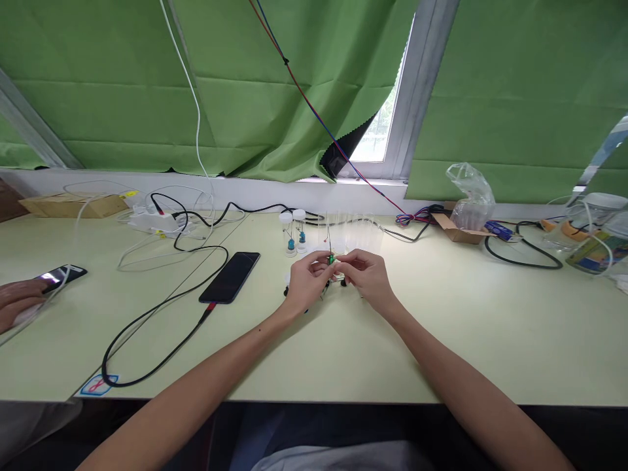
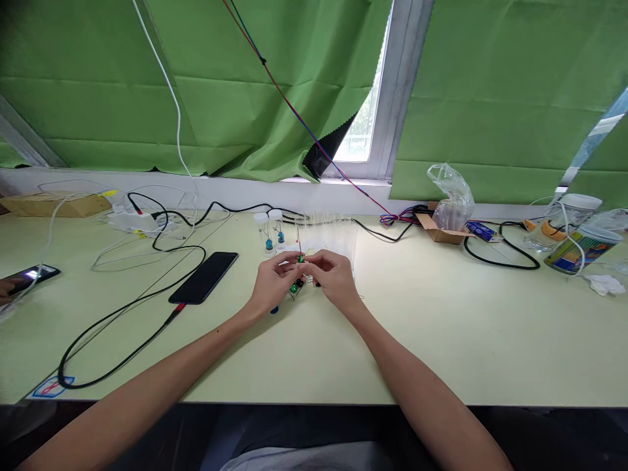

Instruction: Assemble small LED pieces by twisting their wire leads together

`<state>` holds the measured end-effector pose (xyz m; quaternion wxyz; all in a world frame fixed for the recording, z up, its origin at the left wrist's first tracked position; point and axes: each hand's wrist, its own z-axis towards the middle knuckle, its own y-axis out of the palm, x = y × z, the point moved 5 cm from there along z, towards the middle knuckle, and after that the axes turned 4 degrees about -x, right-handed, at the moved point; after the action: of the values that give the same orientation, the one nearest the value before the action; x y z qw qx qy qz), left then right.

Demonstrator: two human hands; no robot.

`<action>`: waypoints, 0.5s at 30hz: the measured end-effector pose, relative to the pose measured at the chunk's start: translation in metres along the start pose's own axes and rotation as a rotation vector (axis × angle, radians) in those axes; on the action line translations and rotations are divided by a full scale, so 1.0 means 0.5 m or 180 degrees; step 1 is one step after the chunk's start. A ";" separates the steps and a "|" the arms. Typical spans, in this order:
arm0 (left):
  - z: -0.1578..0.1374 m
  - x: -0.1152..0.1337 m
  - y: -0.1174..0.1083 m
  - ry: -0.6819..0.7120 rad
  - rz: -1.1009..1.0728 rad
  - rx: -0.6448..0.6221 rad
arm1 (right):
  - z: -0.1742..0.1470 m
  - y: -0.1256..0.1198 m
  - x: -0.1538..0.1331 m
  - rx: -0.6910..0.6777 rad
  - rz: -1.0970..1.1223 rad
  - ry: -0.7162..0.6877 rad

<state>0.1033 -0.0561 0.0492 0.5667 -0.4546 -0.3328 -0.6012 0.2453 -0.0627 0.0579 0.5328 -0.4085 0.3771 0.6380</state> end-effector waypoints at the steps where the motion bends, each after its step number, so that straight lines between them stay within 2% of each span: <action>1: 0.000 0.000 0.000 -0.0004 0.0014 -0.0011 | 0.000 0.000 0.000 0.0012 -0.0015 -0.0012; 15: -0.001 -0.002 0.003 -0.0037 0.0008 -0.0063 | -0.002 -0.001 -0.001 0.0041 -0.0102 -0.0115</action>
<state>0.1045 -0.0565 0.0478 0.5610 -0.4640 -0.3295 -0.6012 0.2457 -0.0635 0.0578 0.5523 -0.3994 0.3650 0.6342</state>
